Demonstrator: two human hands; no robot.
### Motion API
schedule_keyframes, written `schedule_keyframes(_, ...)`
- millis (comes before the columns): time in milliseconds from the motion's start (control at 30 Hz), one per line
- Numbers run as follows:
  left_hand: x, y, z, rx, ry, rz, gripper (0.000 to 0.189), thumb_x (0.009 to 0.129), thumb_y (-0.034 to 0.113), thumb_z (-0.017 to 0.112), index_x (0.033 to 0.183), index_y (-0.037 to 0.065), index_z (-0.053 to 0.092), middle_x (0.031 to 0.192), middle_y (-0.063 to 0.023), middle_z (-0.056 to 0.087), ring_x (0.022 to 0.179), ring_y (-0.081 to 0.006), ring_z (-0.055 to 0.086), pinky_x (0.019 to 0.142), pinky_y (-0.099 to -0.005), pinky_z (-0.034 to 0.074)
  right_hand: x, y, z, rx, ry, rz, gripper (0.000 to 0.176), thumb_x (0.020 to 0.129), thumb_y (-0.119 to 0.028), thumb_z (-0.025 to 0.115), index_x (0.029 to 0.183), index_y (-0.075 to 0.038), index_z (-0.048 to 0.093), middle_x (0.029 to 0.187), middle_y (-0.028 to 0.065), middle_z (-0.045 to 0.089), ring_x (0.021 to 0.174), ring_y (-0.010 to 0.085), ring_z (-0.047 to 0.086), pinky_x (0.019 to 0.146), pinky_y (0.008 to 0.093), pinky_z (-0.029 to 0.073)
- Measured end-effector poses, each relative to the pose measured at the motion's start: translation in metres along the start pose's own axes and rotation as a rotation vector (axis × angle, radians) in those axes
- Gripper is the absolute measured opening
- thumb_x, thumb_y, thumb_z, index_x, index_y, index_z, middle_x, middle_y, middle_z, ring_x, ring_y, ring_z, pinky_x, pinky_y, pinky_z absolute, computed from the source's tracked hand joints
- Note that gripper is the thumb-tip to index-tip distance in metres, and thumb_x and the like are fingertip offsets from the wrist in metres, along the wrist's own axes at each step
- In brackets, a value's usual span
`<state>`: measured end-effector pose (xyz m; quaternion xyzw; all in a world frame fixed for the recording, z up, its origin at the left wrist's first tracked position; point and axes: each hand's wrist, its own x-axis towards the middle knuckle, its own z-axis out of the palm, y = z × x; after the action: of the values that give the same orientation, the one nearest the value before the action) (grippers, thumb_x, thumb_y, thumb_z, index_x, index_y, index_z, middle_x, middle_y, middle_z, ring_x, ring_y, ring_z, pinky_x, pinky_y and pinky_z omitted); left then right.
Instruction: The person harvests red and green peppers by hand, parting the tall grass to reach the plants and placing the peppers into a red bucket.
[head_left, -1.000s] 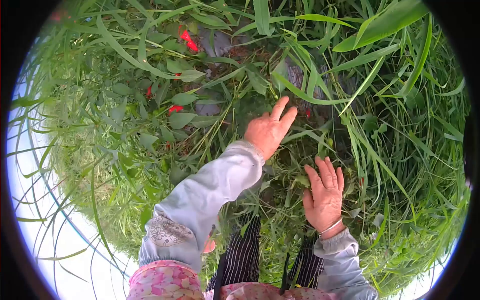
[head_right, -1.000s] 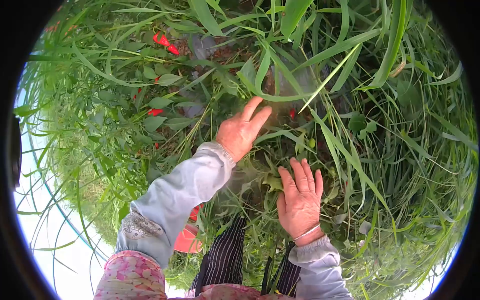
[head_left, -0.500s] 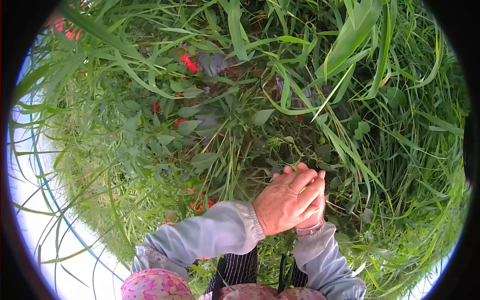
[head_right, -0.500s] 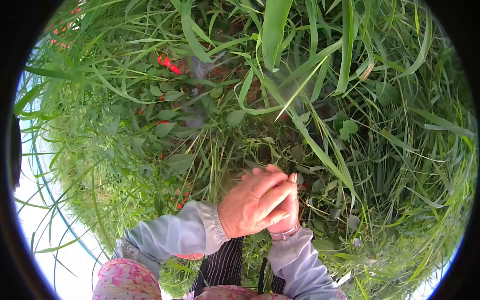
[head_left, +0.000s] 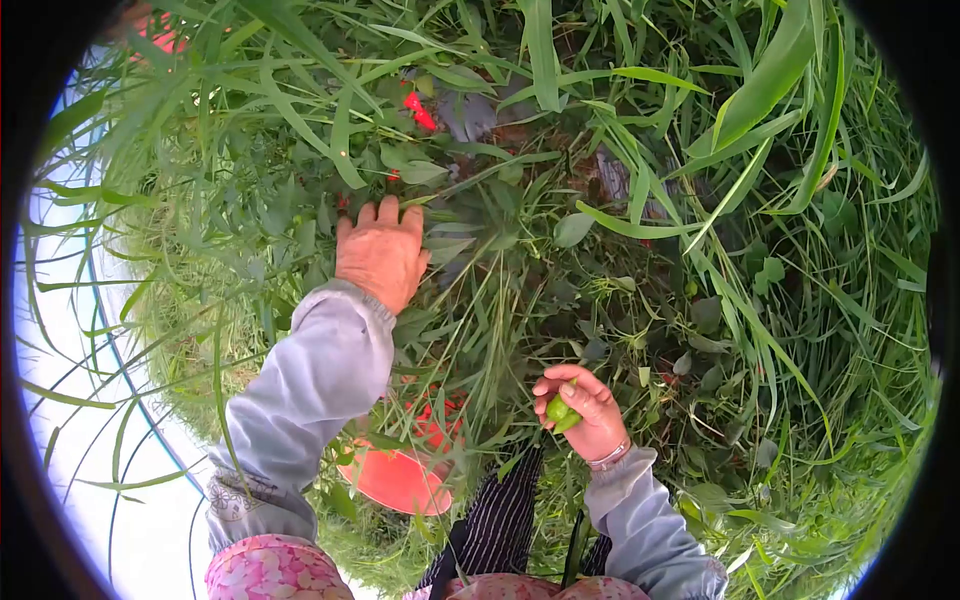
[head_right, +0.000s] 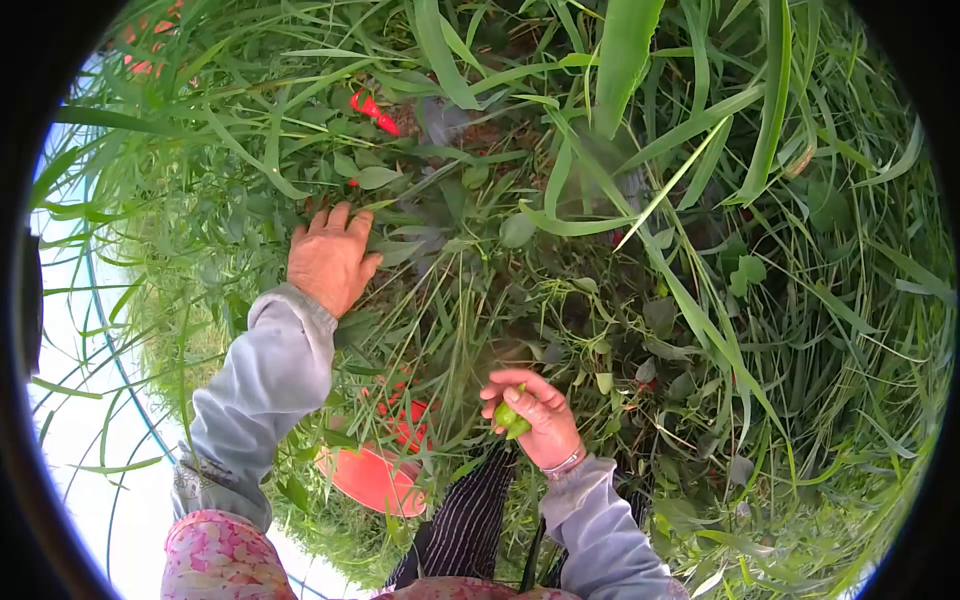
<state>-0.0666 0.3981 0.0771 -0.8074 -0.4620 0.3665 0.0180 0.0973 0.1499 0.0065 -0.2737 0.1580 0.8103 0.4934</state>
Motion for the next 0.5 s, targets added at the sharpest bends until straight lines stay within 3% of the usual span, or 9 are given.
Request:
schedule_keyframes(67,-0.018,-0.018,0.027,0.064,-0.161,-0.082,0.066,0.073,0.031,0.069,0.128,0.006,0.043,0.132,-0.0132,0.040,0.118,-0.0306,0.043,0.092,-0.0468,0.040,0.011,0.017,-0.010,-0.037,0.000,0.046,0.027,0.089,-0.016,0.056,0.114,-0.005,0.056,0.097,0.0075,0.063,0.081,0.0161,0.061,0.064,0.0256,0.048)
schedule_keyframes(233,-0.061,-0.028,0.097,0.021,-0.051,0.019,0.057,0.080,0.021,0.058,0.132,0.005,0.038,0.137,-0.0124,0.037,0.124,-0.0281,0.039,0.099,-0.0501,0.033,0.023,0.029,-0.014,-0.164,0.031,0.187,0.023,0.089,-0.012,0.056,0.111,-0.006,0.058,0.095,0.0063,0.063,0.079,0.0147,0.062,0.063,0.0244,0.047)
schedule_keyframes(333,-0.074,-0.017,0.111,0.137,-0.217,0.087,0.061,0.079,0.015,0.054,0.135,0.004,0.033,0.143,-0.0146,0.029,0.129,-0.0292,0.034,0.104,-0.0554,0.026,0.030,0.028,-0.006,-0.180,0.028,0.196,0.022,0.088,-0.011,0.056,0.110,-0.006,0.059,0.093,0.0056,0.064,0.079,0.0144,0.062,0.063,0.0244,0.047)
schedule_keyframes(367,-0.078,-0.013,0.112,0.132,-0.270,0.118,0.052,0.083,0.012,0.045,0.133,0.002,0.037,0.145,-0.0163,0.026,0.131,-0.0293,0.031,0.106,-0.0584,0.017,0.031,0.026,-0.005,-0.185,0.020,0.192,0.022,0.088,-0.011,0.057,0.110,-0.006,0.058,0.092,0.0054,0.064,0.079,0.0144,0.061,0.063,0.0244,0.047)
schedule_keyframes(467,-0.074,0.008,0.108,0.249,-0.279,0.168,0.047,0.081,0.014,0.047,0.127,0.003,0.045,0.142,-0.0164,0.030,0.128,-0.0282,0.034,0.106,-0.0574,0.017,0.034,0.021,-0.001,-0.194,-0.015,0.180,0.023,0.089,-0.014,0.057,0.111,-0.007,0.058,0.093,0.0048,0.064,0.079,0.0123,0.061,0.063,0.0228,0.046)
schedule_keyframes(500,-0.074,0.017,0.107,0.250,-0.238,0.169,0.045,0.081,0.014,0.047,0.125,0.005,0.048,0.141,-0.0182,0.030,0.128,-0.0321,0.034,0.106,-0.0590,0.014,0.034,0.020,0.001,-0.195,-0.028,0.171,0.024,0.089,-0.015,0.057,0.112,-0.007,0.058,0.093,0.0045,0.064,0.079,0.0113,0.061,0.062,0.0219,0.046)
